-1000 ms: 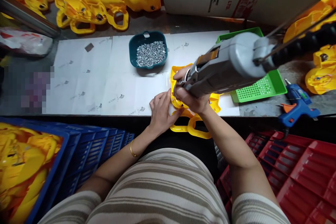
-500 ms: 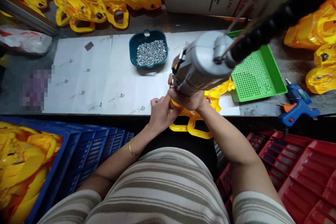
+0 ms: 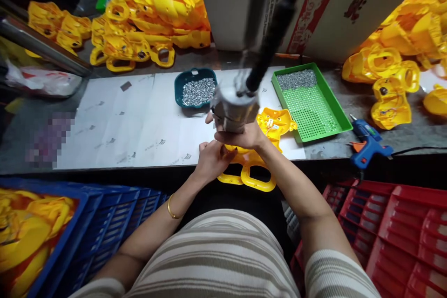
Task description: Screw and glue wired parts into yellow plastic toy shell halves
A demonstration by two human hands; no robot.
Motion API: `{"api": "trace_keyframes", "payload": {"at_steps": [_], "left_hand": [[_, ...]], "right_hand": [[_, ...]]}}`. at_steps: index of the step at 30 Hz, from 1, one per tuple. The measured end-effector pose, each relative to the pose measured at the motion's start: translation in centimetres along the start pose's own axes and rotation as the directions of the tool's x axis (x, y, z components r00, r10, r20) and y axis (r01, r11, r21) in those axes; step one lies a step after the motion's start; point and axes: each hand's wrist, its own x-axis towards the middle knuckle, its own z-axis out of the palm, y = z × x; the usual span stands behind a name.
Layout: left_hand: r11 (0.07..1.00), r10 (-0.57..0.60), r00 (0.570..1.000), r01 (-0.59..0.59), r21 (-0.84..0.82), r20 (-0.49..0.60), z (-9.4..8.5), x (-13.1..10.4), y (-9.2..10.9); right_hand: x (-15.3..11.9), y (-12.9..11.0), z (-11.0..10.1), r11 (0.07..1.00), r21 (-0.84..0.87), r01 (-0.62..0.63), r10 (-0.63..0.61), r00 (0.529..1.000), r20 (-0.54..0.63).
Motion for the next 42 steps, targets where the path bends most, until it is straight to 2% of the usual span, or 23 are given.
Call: {"api": "trace_keyframes", "payload": {"at_steps": [2, 3, 5, 7, 9, 10, 12, 13, 14, 15, 19, 24, 28, 32, 35, 38, 40, 42], "left_hand": [[1.0, 0.002, 0.999, -0.002, 0.005, 0.033, -0.1, 0.2, -0.4], [1.0, 0.0, 0.999, -0.001, 0.011, 0.048, -0.3, 0.2, -0.6], [0.999, -0.008, 1.0, 0.007, 0.044, 0.025, -0.6, 0.1, -0.9], [0.995, 0.023, 0.995, -0.013, 0.1, -0.101, -0.8, -0.5, -0.8], [0.974, 0.192, 0.96, -0.16, 0.163, -0.204, -0.9, -1.4, -0.3], [0.937, 0.327, 0.926, -0.29, 0.196, -0.191, -0.8, -1.9, 0.1], [0.795, 0.581, 0.814, -0.559, 0.234, -0.028, -0.5, -2.6, 0.9], [0.717, 0.658, 0.749, -0.654, 0.24, 0.075, -0.3, -2.8, 1.2], [0.655, 0.698, 0.697, -0.714, 0.247, 0.166, 0.0, -2.8, 1.4], [0.612, 0.711, 0.663, -0.747, 0.26, 0.235, 0.2, -2.6, 1.5], [0.506, 0.715, 0.595, -0.802, 0.316, 0.366, -0.3, -1.1, 0.9], [0.418, 0.701, 0.517, -0.856, 0.303, 0.491, -4.0, 1.2, -0.8], [0.405, 0.656, 0.503, -0.864, 0.3, 0.562, -6.8, 2.7, -3.3], [0.419, 0.689, 0.504, -0.863, 0.282, 0.521, -8.0, 3.2, -5.7], [0.461, 0.682, 0.53, -0.847, 0.265, 0.504, -8.9, 2.8, -6.6], [0.517, 0.648, 0.587, -0.807, 0.287, 0.485, -9.4, 2.0, -6.2], [0.589, 0.646, 0.666, -0.746, 0.311, 0.374, -9.0, 1.5, -5.3], [0.661, 0.64, 0.738, -0.671, 0.334, 0.216, -7.6, 1.2, -4.3]], "right_hand": [[-0.7, -2.2, -0.9, 0.994, 0.079, 0.07, -0.073, 0.997, 0.039], [-1.3, -3.4, -1.4, 0.989, 0.098, 0.113, -0.113, 0.994, 0.004], [-2.7, -5.7, -2.9, 0.975, 0.062, 0.211, -0.199, 0.967, -0.157], [-4.3, -7.3, -4.6, 0.958, -0.031, 0.284, -0.278, 0.903, -0.328], [-6.1, -8.1, -6.2, 0.949, -0.141, 0.282, -0.314, 0.82, -0.478], [-6.9, -8.2, -7.0, 0.947, -0.189, 0.26, -0.321, 0.776, -0.543], [-8.4, -8.1, -8.2, 0.941, -0.257, 0.218, -0.335, 0.698, -0.633], [-9.0, -8.0, -8.7, 0.938, -0.276, 0.211, -0.343, 0.673, -0.655], [-9.4, -7.9, -9.0, 0.935, -0.288, 0.206, -0.351, 0.657, -0.668], [-9.7, -7.8, -9.3, 0.933, -0.296, 0.206, -0.357, 0.646, -0.674], [-10.0, -7.7, -9.8, 0.931, -0.297, 0.212, -0.362, 0.636, -0.681], [-9.2, -7.8, -9.9, 0.937, -0.282, 0.204, -0.346, 0.637, -0.689], [-8.8, -7.5, -9.7, 0.934, -0.314, 0.172, -0.35, 0.623, -0.699], [-8.5, -7.2, -9.6, 0.932, -0.324, 0.164, -0.355, 0.602, -0.716], [-8.5, -6.4, -10.0, 0.946, -0.3, 0.123, -0.313, 0.591, -0.743], [-8.5, -5.1, -10.3, 0.958, -0.273, 0.09, -0.269, 0.615, -0.741], [-8.5, -4.4, -10.4, 0.96, -0.273, 0.067, -0.255, 0.622, -0.741], [-8.7, -4.1, -10.3, 0.953, -0.301, 0.02, -0.248, 0.623, -0.742]]}}
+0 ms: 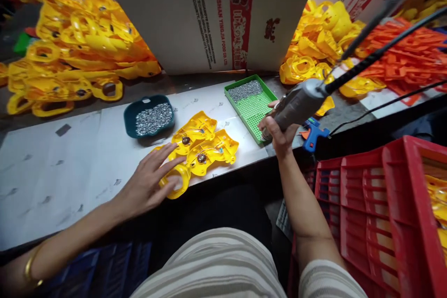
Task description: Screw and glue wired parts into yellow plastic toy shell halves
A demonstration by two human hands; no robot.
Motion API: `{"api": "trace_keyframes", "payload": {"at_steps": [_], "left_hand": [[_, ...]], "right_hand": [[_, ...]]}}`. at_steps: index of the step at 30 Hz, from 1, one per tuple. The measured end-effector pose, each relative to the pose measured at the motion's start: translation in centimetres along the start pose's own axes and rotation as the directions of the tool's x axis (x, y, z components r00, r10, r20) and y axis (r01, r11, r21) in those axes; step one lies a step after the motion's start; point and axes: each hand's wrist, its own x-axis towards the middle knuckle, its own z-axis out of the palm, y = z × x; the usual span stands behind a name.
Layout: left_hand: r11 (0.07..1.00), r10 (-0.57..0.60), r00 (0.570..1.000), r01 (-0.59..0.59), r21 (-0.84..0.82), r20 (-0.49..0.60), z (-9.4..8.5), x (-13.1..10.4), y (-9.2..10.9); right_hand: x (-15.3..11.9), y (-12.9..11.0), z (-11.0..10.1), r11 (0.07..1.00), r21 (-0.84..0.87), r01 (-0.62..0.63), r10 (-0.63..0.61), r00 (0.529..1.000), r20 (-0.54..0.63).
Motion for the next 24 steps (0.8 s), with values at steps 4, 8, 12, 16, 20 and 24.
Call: {"api": "trace_keyframes", "payload": {"at_steps": [4, 8, 12, 16, 20, 24], "left_hand": [[0.997, -0.036, 0.996, 0.041, 0.061, -0.077, 2.9, 1.9, 1.7], [0.993, 0.06, 0.997, -0.054, 0.106, -0.051, 4.6, 2.6, 0.9], [0.98, 0.139, 0.99, -0.133, 0.15, -0.033, 4.4, 1.9, -0.6], [0.968, 0.196, 0.98, -0.19, 0.163, -0.02, 3.7, 1.0, -1.6], [0.963, 0.214, 0.976, -0.219, 0.157, 0.05, 2.8, -0.1, -2.0], [0.977, 0.179, 0.969, -0.196, 0.085, 0.172, 1.5, -1.3, -1.9]], "right_hand": [[-1.2, -1.3, -1.8, 0.969, -0.242, 0.051, -0.043, 0.998, 0.037], [-4.0, -2.7, -6.8, 0.887, -0.461, 0.003, -0.107, 0.974, -0.2], [-5.9, -1.5, -12.4, 0.639, -0.678, -0.363, 0.059, 0.902, -0.427], [-5.5, 1.2, -15.1, 0.559, -0.614, -0.557, 0.173, 0.802, -0.571], [-5.5, 2.7, -15.0, 0.645, -0.394, -0.655, 0.363, 0.716, -0.597], [-7.5, 1.9, -14.3, 0.732, -0.169, -0.66, 0.476, 0.673, -0.566]]}}
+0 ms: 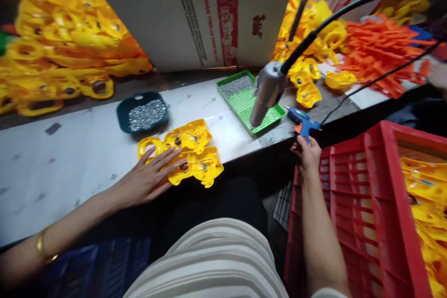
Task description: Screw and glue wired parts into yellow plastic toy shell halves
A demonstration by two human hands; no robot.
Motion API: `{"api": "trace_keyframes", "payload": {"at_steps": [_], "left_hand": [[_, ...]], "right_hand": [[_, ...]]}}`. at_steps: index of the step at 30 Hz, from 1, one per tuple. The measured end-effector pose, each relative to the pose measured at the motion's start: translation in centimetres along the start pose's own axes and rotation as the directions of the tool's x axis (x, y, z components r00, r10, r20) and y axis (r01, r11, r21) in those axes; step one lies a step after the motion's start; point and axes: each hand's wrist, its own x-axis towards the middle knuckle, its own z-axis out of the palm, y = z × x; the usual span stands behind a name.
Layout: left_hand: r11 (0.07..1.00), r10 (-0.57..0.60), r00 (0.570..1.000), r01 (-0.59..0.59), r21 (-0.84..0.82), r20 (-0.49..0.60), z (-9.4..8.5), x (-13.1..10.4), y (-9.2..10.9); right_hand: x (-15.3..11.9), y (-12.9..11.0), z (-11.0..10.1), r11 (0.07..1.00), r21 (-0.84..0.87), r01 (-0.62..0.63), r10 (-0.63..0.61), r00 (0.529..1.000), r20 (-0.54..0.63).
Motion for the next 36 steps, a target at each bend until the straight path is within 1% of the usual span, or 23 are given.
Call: {"api": "trace_keyframes", "payload": {"at_steps": [2, 4, 6, 7, 10, 12, 13, 15, 16, 17, 18, 19, 21, 25, 27, 29, 33, 36], "left_hand": [[0.999, -0.009, 1.0, 0.01, -0.049, 0.024, -0.4, -0.6, 0.1], [0.995, -0.022, 1.0, 0.023, -0.097, 0.016, -0.8, -1.0, 0.3], [0.989, -0.053, 0.998, 0.048, -0.139, -0.033, -1.0, -1.0, 0.9], [0.985, -0.083, 0.994, 0.07, -0.156, -0.075, -1.1, -0.9, 1.3], [0.968, -0.203, 0.957, 0.165, -0.187, -0.206, -1.2, 0.7, 3.2], [0.959, -0.256, 0.935, 0.213, -0.188, -0.246, -1.0, 2.5, 4.7], [0.958, -0.263, 0.932, 0.221, -0.184, -0.25, -0.9, 3.5, 5.3], [0.959, -0.26, 0.936, 0.222, -0.173, -0.238, -0.5, 5.3, 6.4], [0.96, -0.257, 0.94, 0.222, -0.169, -0.224, -0.2, 6.0, 6.8], [0.96, -0.256, 0.944, 0.223, -0.166, -0.21, 0.0, 6.6, 7.1], [0.959, -0.259, 0.946, 0.228, -0.166, -0.194, 0.2, 7.1, 7.2], [0.956, -0.267, 0.947, 0.238, -0.17, -0.179, 0.3, 7.4, 7.3], [0.949, -0.285, 0.947, 0.256, -0.186, -0.151, 0.5, 7.7, 7.4], [0.939, -0.306, 0.944, 0.277, -0.206, -0.127, 0.4, 7.7, 7.6], [0.935, -0.316, 0.94, 0.287, -0.206, -0.126, 0.3, 7.7, 7.8], [0.934, -0.324, 0.938, 0.296, -0.202, -0.124, 0.4, 7.7, 7.9], [0.937, -0.327, 0.935, 0.301, -0.179, -0.135, 0.7, 7.7, 7.9], [0.938, -0.327, 0.933, 0.302, -0.168, -0.151, 0.8, 7.7, 8.0]], "right_hand": [[-1.8, 0.4, -0.9, 0.996, 0.089, -0.014, 0.009, 0.999, 0.046], [-3.8, 0.9, -2.1, 0.983, 0.179, -0.042, 0.019, 0.991, 0.129], [-5.7, 1.4, -3.1, 0.974, 0.209, -0.089, 0.029, 0.961, 0.274], [-6.6, 1.6, -3.5, 0.975, 0.192, -0.112, 0.036, 0.932, 0.36], [-9.1, 1.7, -3.8, 0.986, 0.059, -0.155, 0.093, 0.81, 0.578], [-10.6, 1.4, -3.4, 0.984, -0.041, -0.176, 0.158, 0.727, 0.668], [-11.3, 1.2, -3.1, 0.979, -0.089, -0.182, 0.191, 0.683, 0.705], [-12.6, 0.6, -2.3, 0.973, -0.158, -0.168, 0.227, 0.573, 0.787], [-13.2, 0.2, -1.8, 0.975, -0.17, -0.146, 0.222, 0.523, 0.823], [-13.6, -0.1, -1.4, 0.979, -0.165, -0.118, 0.201, 0.483, 0.852], [-13.8, -0.5, -1.1, 0.985, -0.149, -0.088, 0.173, 0.456, 0.873], [-14.0, -0.9, -0.8, 0.99, -0.13, -0.06, 0.143, 0.444, 0.884], [-14.1, -1.6, -0.6, 0.993, -0.111, -0.037, 0.116, 0.451, 0.885], [-14.2, -2.3, -0.6, 0.98, -0.181, -0.078, 0.197, 0.453, 0.869], [-14.2, -2.3, -0.6, 0.975, -0.203, -0.092, 0.222, 0.466, 0.857], [-14.2, -2.3, -0.4, 0.973, -0.212, -0.091, 0.23, 0.476, 0.849], [-14.1, -2.5, -0.2, 0.955, -0.288, -0.066, 0.286, 0.455, 0.843], [-14.1, -2.9, -0.2, 0.936, -0.346, -0.066, 0.335, 0.467, 0.818]]}}
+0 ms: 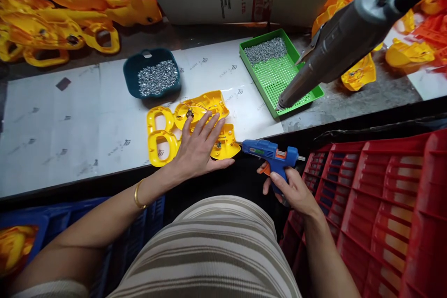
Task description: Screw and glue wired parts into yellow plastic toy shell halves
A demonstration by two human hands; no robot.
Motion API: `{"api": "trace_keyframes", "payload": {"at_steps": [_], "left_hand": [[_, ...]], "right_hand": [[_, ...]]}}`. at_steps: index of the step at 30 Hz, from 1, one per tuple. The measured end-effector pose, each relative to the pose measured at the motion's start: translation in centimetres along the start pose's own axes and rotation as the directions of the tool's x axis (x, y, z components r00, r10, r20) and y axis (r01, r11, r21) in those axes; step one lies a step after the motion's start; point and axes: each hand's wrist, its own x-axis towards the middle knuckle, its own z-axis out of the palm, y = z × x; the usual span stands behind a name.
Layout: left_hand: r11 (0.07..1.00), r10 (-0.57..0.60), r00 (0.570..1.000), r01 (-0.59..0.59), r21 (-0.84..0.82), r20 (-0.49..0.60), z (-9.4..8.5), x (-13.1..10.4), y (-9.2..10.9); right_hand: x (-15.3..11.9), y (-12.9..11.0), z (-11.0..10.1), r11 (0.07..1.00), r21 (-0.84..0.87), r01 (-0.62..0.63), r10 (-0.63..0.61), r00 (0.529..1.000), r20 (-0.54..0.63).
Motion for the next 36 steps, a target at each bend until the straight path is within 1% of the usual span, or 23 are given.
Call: {"api": "trace_keyframes", "payload": {"at_steps": [2, 4, 7, 10, 15, 21, 28, 32, 36], "left_hand": [[1.0, -0.005, 1.0, 0.005, 0.003, -0.003, 0.0, 0.0, 0.1], [1.0, -0.012, 1.0, 0.012, 0.004, -0.001, -0.1, 0.0, 0.2], [1.0, -0.018, 1.0, 0.018, 0.001, 0.004, -0.2, 0.0, 0.3], [1.0, -0.016, 1.0, 0.016, -0.001, 0.001, -0.3, 0.0, 0.4], [1.0, -0.029, 1.0, 0.029, 0.004, -0.004, -0.2, 0.0, 0.5], [0.999, -0.048, 0.999, 0.048, 0.004, -0.016, -0.3, 0.0, 0.8], [0.998, -0.069, 0.998, 0.069, -0.002, -0.001, -0.4, 0.1, 1.0], [0.997, -0.072, 0.997, 0.072, -0.002, 0.004, -0.3, 0.1, 1.0], [0.998, -0.069, 0.998, 0.069, -0.008, 0.002, -0.2, 0.1, 1.0]], "right_hand": [[-0.2, -0.4, 0.0, 0.999, -0.042, -0.028, 0.028, 1.0, -0.009], [-0.5, -0.9, 0.1, 0.991, -0.129, -0.029, 0.026, 0.999, -0.029], [-0.9, -1.9, 0.4, 0.961, -0.275, 0.028, -0.051, 0.996, -0.074], [-1.0, -2.8, 0.7, 0.929, -0.361, 0.08, -0.12, 0.989, -0.09], [-1.2, -3.7, 1.3, 0.879, -0.469, 0.085, -0.159, 0.98, -0.121], [-1.7, -3.5, 1.8, 0.84, -0.54, 0.056, -0.176, 0.969, -0.173], [-1.8, -3.8, 2.1, 0.796, -0.604, 0.03, -0.174, 0.968, -0.182], [-1.8, -3.9, 2.1, 0.801, -0.598, 0.016, -0.166, 0.966, -0.196], [-1.7, -3.7, 2.1, 0.821, -0.571, -0.004, -0.128, 0.973, -0.19]]}}
